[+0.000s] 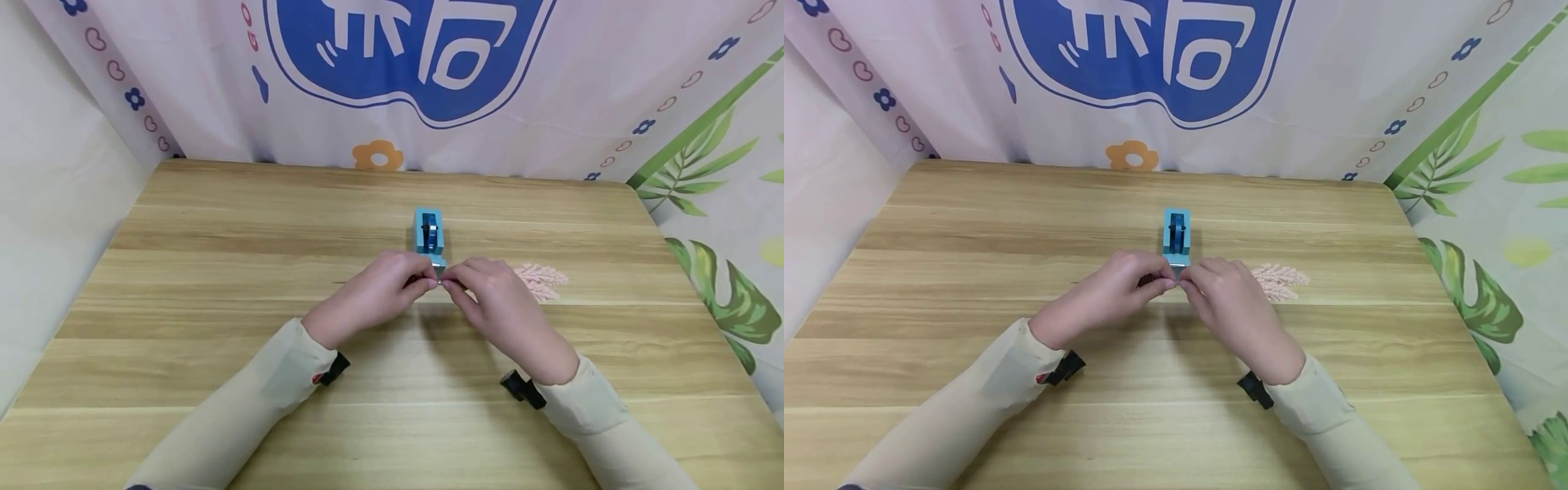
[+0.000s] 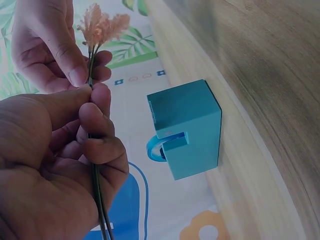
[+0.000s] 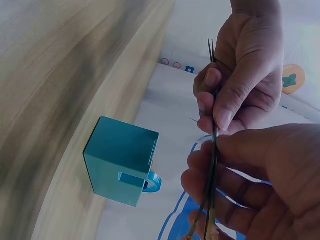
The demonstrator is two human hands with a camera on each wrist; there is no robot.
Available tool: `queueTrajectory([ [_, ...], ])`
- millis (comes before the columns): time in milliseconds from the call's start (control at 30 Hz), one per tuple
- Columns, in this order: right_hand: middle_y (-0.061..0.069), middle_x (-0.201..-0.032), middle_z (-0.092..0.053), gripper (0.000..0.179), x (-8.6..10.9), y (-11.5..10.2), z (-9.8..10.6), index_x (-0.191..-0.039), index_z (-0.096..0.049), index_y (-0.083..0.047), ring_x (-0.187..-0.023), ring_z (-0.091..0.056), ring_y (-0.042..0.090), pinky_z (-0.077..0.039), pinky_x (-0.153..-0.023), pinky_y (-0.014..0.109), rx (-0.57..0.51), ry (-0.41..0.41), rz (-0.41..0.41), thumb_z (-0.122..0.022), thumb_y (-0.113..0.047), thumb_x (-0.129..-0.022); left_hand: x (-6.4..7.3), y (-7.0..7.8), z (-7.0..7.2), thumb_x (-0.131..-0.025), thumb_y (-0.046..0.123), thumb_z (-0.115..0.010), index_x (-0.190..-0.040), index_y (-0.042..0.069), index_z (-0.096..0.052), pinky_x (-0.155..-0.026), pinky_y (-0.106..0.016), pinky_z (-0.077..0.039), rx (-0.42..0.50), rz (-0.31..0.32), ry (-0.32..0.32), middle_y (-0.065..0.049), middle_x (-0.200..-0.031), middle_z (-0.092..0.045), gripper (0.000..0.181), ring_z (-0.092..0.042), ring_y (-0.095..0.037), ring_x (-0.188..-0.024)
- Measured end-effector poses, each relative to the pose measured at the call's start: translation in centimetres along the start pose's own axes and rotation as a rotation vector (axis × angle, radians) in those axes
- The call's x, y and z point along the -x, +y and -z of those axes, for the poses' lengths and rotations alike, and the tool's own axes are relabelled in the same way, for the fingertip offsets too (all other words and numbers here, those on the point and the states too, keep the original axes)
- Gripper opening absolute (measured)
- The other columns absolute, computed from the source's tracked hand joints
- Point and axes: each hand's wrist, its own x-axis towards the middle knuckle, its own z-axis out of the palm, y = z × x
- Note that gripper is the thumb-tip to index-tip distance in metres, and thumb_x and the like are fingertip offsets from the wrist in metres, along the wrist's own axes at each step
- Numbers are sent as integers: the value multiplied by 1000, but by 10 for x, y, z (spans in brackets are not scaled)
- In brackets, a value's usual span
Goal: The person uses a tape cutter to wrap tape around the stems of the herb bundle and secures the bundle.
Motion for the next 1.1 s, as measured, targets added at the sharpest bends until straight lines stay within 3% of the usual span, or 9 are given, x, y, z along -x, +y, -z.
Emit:
queueTrajectory([
  [200, 3, -97, -76, 10, -2, 0, 2, -105, -78, -6, -88, -69, 18, -58, -79, 36, 20, -54, 36, -72, -12, -100, 0, 2, 0, -104, 14, -66, -103, 4, -76, -71, -24, -52, -15, 6, 7, -5, -95, -75, 14, -59, -12, -79],
  [400, 2, -96, -74, 11, -6, -1, 4, -107, -77, -7, -81, -63, 14, -55, -73, 31, 12, -115, 10, -69, -12, -102, 0, 1, 0, -103, 13, -67, -101, 5, -74, -71, -24, -51, -17, 8, 17, -4, -93, -73, 11, -59, -12, -79],
  [900, 0, -98, -72, 11, -2, -1, 4, -110, -74, -11, -78, -62, 10, -55, -69, 30, 23, -116, -25, -66, -15, -104, 2, 2, 1, -104, 13, -66, -102, 4, -75, -70, -24, -50, -63, -19, 25, -5, -94, -73, 13, -58, -12, -78],
  [1100, 1, -100, -74, 14, -3, -2, 5, -113, -75, -9, -81, -63, 11, -56, -71, 30, -2, -148, -27, -64, -13, -105, 2, 3, 0, -103, 13, -67, -100, 5, -75, -70, -24, -51, -59, 6, 31, -4, -94, -71, 12, -58, -14, -80],
])
